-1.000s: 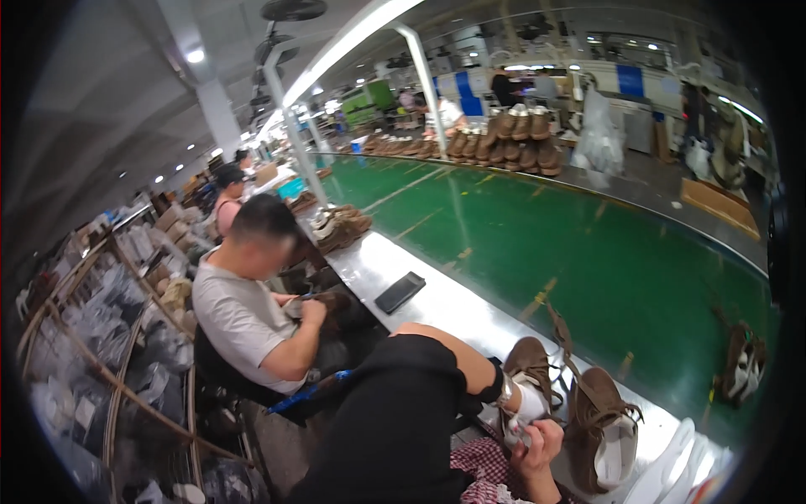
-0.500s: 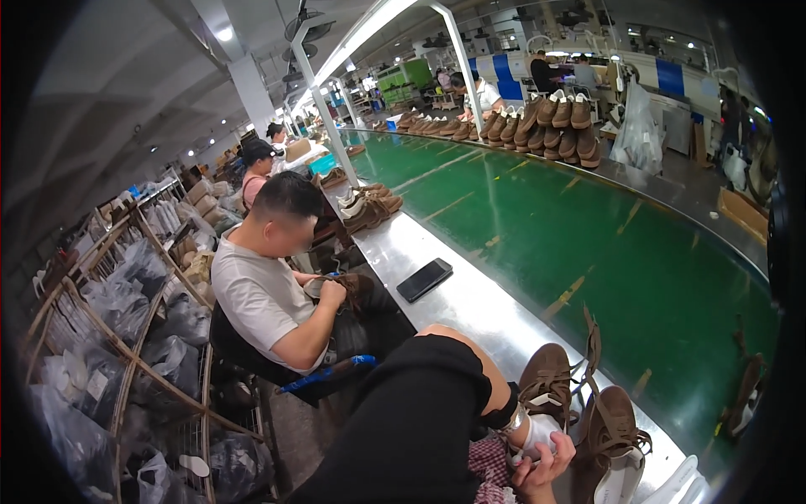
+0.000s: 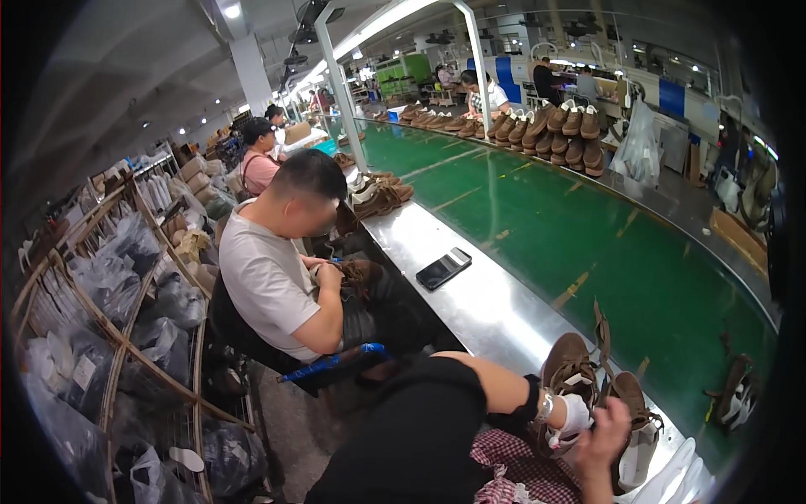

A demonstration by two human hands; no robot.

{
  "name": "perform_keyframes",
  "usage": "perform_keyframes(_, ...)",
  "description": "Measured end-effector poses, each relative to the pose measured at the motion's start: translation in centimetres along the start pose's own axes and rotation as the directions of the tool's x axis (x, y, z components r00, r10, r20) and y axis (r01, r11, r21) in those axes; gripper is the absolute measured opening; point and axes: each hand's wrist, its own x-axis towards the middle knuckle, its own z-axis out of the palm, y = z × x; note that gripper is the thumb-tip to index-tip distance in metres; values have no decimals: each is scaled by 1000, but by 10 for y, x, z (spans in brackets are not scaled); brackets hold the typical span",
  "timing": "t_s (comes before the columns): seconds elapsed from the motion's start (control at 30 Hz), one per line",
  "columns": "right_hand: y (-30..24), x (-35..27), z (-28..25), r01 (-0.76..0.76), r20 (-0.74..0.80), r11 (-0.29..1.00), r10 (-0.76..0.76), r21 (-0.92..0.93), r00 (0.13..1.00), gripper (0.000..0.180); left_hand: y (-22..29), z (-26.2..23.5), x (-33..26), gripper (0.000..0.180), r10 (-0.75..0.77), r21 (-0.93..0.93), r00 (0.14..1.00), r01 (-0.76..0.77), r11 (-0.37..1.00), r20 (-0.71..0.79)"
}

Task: Inserting white foam insoles into brown leather shoes at a factory assembly line.

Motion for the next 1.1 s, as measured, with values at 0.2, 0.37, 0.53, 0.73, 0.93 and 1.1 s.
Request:
perform_keyframes(0.2,99,-54,-88,-385,223,856,473,-345,852,35,10,-23,-108,57,-547,-543,632,228,808,-549)
perform_keyframes(0.37,106,-55,-79,-657,-24,729,666,-189,746,31,9,29,-72,96,-786,-839,618,411,357,-32)
perform_keyframes(0.53,122,-78,-52,-739,282,607,793,-293,540,29,18,49,-45,81,-835,-795,516,419,439,-190)
perform_keyframes(0.73,36,-49,-36,-652,-42,688,677,-319,735,13,36,69,-15,64,-672,-718,447,92,690,-590)
perform_keyframes(0.93,4,-43,-48,-623,-162,764,602,-166,782,14,28,39,-42,61,-590,-717,490,-110,689,-642)
perform_keyframes(1.1,28,-45,-42,-698,70,664,736,-268,673,18,13,43,-37,61,-513,-604,553,21,797,-657)
